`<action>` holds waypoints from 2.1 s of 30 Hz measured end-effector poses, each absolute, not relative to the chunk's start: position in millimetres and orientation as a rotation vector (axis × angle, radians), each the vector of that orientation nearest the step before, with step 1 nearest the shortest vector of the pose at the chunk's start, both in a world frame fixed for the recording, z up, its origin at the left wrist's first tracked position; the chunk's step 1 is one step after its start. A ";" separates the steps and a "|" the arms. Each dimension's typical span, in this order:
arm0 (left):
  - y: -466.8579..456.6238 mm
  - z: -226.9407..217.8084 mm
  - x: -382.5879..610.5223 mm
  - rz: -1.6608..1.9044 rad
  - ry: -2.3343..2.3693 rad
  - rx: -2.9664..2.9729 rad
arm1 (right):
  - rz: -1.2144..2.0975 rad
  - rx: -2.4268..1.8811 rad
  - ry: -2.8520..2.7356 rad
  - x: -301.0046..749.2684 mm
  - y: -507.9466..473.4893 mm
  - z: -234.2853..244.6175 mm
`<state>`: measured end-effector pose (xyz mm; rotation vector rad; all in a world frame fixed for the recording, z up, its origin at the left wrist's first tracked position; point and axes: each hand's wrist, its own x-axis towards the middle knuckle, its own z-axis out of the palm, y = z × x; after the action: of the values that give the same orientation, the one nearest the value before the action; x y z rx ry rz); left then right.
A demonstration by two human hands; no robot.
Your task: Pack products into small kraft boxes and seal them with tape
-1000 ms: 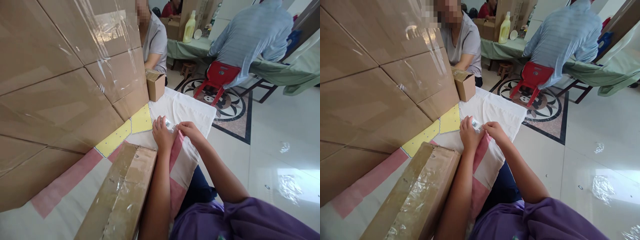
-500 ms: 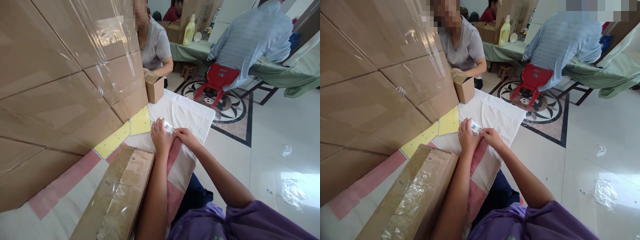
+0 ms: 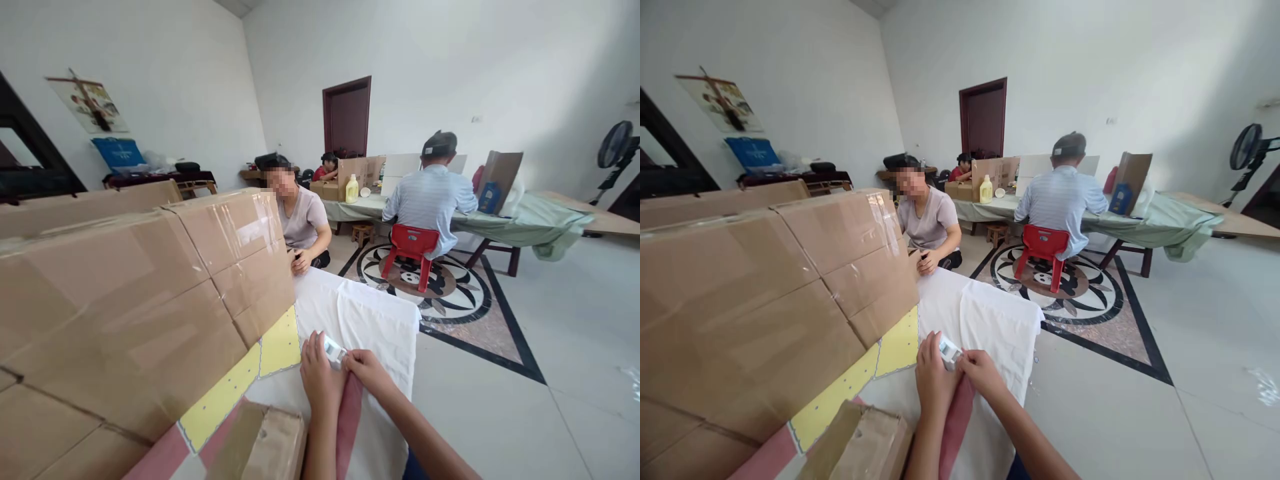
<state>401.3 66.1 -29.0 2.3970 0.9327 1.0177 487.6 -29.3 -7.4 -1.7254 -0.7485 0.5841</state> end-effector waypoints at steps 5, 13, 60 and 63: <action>66.3 -32.7 402.3 1.055 0.911 2.383 | 0.603 -1.714 -0.752 492.0 -28.3 -14.5; 65.5 -34.8 403.5 1.063 0.947 2.367 | 0.627 -1.721 -0.759 492.8 -25.9 -12.3; 59.0 -28.9 400.4 1.512 0.565 2.344 | 0.466 -1.460 -0.748 480.8 -52.6 -17.8; 57.9 -27.6 401.0 1.433 0.368 2.376 | 0.463 -1.439 -0.752 483.0 -53.5 -17.3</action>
<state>401.0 57.9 -27.6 2.3755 0.3684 1.4332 483.0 -53.5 -17.3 -1.4389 -0.7521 0.4629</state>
